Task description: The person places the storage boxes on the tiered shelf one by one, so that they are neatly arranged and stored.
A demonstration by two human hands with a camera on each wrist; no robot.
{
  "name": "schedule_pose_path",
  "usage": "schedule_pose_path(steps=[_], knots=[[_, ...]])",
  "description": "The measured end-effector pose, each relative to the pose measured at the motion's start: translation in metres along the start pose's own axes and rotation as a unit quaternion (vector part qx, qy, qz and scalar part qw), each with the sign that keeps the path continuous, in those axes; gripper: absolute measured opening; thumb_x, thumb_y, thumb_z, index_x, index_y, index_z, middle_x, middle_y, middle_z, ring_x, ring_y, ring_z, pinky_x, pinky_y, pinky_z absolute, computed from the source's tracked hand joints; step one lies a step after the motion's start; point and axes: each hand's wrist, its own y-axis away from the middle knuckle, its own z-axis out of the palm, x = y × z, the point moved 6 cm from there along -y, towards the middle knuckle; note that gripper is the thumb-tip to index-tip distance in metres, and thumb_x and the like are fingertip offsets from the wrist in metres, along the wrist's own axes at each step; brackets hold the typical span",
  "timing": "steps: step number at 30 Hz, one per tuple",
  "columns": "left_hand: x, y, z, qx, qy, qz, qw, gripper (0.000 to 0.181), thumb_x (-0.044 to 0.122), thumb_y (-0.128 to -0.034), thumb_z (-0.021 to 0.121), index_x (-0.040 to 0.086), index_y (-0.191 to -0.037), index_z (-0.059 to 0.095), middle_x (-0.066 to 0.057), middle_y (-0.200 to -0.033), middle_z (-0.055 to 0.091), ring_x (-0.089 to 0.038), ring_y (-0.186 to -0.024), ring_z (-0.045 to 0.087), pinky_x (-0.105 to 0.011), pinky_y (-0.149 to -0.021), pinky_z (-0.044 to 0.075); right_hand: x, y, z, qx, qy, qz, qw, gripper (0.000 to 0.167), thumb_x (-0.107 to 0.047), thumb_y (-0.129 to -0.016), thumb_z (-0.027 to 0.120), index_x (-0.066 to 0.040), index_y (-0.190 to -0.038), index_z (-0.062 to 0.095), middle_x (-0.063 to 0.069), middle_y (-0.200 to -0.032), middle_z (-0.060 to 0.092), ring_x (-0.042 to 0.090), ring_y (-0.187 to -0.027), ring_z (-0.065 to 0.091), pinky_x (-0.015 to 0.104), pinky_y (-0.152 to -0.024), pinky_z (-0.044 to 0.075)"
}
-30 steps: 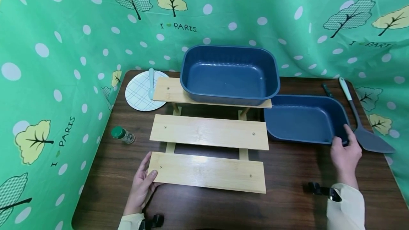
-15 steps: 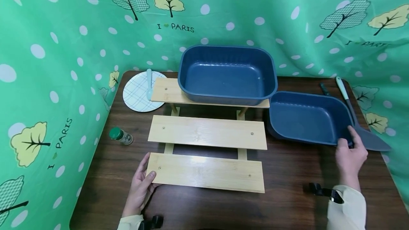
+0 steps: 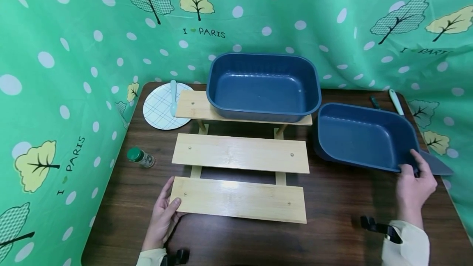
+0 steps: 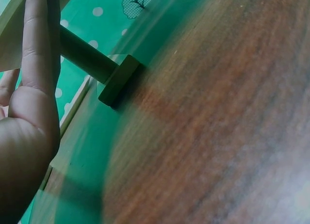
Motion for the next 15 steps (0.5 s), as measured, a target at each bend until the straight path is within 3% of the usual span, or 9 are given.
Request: schedule_pose_path(steps=[5, 10, 15], knots=[[0.0, 0.0, 0.0, 0.001, 0.002, 0.001, 1.0, 0.059, -0.01, -0.1049, 0.044, 0.028, -0.15, 0.04, 0.0, -0.135, 0.065, -0.017, -0.109, 0.072, -0.026, -0.085, 0.063, -0.005, 0.005, -0.009, 0.024, -0.017, -0.01, 0.9995, 0.049, -0.006, -0.098, 0.047, -0.022, -0.141, 0.065, -0.01, -0.142, 0.061, -0.001, -0.115, 0.052, 0.012, -0.098, 0.038], [0.0, 0.0, 0.0, 0.005, -0.001, -0.003, 1.0, 0.059, -0.009, -0.1048, 0.045, 0.028, -0.15, 0.04, 0.0, -0.135, 0.065, -0.016, -0.108, 0.072, -0.026, -0.085, 0.064, -0.011, 0.012, -0.017, 0.041, 0.012, -0.015, 0.999, 0.048, -0.008, -0.098, 0.047, -0.023, -0.141, 0.065, -0.013, -0.128, 0.061, -0.012, -0.076, 0.046, 0.004, -0.069, 0.037], [0.0, 0.0, 0.0, 0.008, -0.004, -0.008, 0.9999, 0.059, -0.009, -0.1048, 0.045, 0.029, -0.149, 0.04, 0.0, -0.134, 0.066, -0.016, -0.107, 0.073, -0.026, -0.085, 0.064, -0.011, 0.019, -0.02, 0.032, 0.013, 0.01, 0.9994, 0.051, -0.009, -0.099, 0.046, -0.025, -0.144, 0.062, -0.01, -0.133, 0.053, -0.009, -0.067, 0.044, -0.003, -0.061, 0.036]])
